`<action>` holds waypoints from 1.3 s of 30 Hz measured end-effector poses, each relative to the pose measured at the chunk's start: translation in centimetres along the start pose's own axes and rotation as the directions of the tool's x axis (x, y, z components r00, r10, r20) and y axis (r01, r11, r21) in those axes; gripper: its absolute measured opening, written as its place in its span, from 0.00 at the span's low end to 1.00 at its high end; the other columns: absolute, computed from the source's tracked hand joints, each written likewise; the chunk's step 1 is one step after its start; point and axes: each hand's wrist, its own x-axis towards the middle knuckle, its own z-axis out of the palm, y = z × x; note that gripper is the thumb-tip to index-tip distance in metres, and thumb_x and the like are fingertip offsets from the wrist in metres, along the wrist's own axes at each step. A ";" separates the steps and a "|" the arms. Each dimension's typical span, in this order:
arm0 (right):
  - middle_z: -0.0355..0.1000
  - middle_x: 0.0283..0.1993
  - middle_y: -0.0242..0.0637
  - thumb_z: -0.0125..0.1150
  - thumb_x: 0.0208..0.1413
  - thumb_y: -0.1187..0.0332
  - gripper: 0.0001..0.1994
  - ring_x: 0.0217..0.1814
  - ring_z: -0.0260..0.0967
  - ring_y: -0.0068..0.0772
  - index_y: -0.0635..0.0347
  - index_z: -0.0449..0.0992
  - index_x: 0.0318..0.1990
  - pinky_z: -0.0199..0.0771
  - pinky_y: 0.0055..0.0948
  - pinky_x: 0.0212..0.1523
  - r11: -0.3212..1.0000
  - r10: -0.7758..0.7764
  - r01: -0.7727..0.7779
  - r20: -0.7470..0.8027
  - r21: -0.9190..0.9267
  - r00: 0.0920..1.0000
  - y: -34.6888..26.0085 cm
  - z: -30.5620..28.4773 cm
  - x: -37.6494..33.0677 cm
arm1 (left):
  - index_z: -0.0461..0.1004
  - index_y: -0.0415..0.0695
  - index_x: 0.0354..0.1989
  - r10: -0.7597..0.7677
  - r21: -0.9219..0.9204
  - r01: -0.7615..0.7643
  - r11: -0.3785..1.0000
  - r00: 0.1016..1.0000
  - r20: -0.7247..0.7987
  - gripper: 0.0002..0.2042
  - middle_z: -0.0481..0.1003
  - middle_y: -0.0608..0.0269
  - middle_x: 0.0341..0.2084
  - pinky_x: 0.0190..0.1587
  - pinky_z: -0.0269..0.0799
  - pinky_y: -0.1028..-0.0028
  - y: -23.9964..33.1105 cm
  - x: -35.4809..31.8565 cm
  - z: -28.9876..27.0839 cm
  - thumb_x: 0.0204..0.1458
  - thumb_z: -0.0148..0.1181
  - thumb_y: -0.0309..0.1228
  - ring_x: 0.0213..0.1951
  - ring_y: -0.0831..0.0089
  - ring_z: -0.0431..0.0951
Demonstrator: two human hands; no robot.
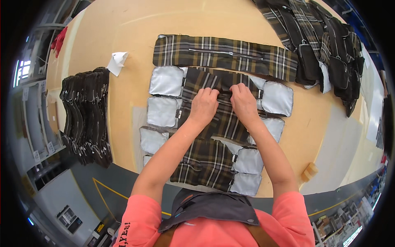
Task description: The person assembles plaid fabric pouches by applying adhesive from a squeeze bottle to the edges of the fabric and pressing them onto white backing pieces. They repeat this process for multiple units, stacking the finished pouches on the table.
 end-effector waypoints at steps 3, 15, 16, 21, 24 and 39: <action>0.66 0.33 0.42 0.60 0.44 0.75 0.09 0.36 0.67 0.45 0.61 0.69 0.34 0.72 0.36 0.39 0.999 -0.006 0.009 -0.059 0.042 0.998 0.3 0.0 0.1 | 0.74 0.43 0.36 0.010 0.000 -0.010 1.000 1.000 -0.021 0.10 0.73 0.58 0.30 0.41 0.72 0.63 -0.1 0.5 -0.3 0.43 0.60 0.23 0.37 0.59 0.74; 0.74 0.41 0.32 0.59 0.56 0.67 0.12 0.43 0.71 0.27 0.60 0.73 0.46 0.71 0.27 0.44 -0.436 0.713 -0.082 0.400 0.896 0.576 7.8 -10.4 -5.1 | 0.74 0.47 0.43 -0.719 -0.928 0.300 -0.220 0.594 0.362 0.15 0.76 0.68 0.33 0.35 0.71 0.68 -13.3 -0.5 -10.5 0.52 0.61 0.41 0.33 0.77 0.74; 0.74 0.42 0.32 0.60 0.56 0.67 0.13 0.44 0.70 0.27 0.61 0.73 0.46 0.70 0.26 0.45 -0.300 0.724 -0.193 0.355 0.934 0.591 7.9 -10.1 -5.2 | 0.73 0.47 0.43 -0.716 -0.919 0.326 -0.223 0.585 0.381 0.16 0.76 0.68 0.33 0.35 0.71 0.69 -12.9 -0.2 -11.1 0.52 0.61 0.44 0.33 0.76 0.74; 0.74 0.42 0.35 0.60 0.56 0.72 0.12 0.43 0.69 0.23 0.68 0.72 0.46 0.67 0.23 0.47 0.463 0.710 -0.413 -0.050 0.784 0.702 12.4 -7.0 -5.9 | 0.75 0.39 0.46 -0.722 -0.884 0.392 0.255 0.686 0.095 0.15 0.75 0.70 0.29 0.33 0.70 0.76 -16.9 -0.1 -8.9 0.49 0.65 0.27 0.29 0.81 0.73; 0.73 0.39 0.37 0.59 0.56 0.71 0.11 0.40 0.69 0.28 0.66 0.72 0.45 0.68 0.26 0.46 0.688 0.698 -0.463 -0.336 0.559 0.633 12.8 -7.3 -6.2 | 0.75 0.40 0.46 -0.752 -0.773 0.434 0.462 0.654 -0.082 0.14 0.75 0.68 0.28 0.36 0.71 0.74 -20.4 -1.2 -8.2 0.50 0.63 0.27 0.30 0.77 0.73; 0.68 0.35 0.39 0.64 0.46 0.71 0.12 0.41 0.67 0.44 0.59 0.68 0.37 0.70 0.37 0.41 0.959 0.275 -0.282 -0.128 -0.042 0.953 -8.7 2.3 -9.2 | 0.74 0.45 0.39 0.112 -0.114 -0.104 0.988 0.991 0.072 0.14 0.74 0.58 0.33 0.44 0.71 0.64 -2.2 -9.3 -1.5 0.43 0.64 0.31 0.38 0.58 0.73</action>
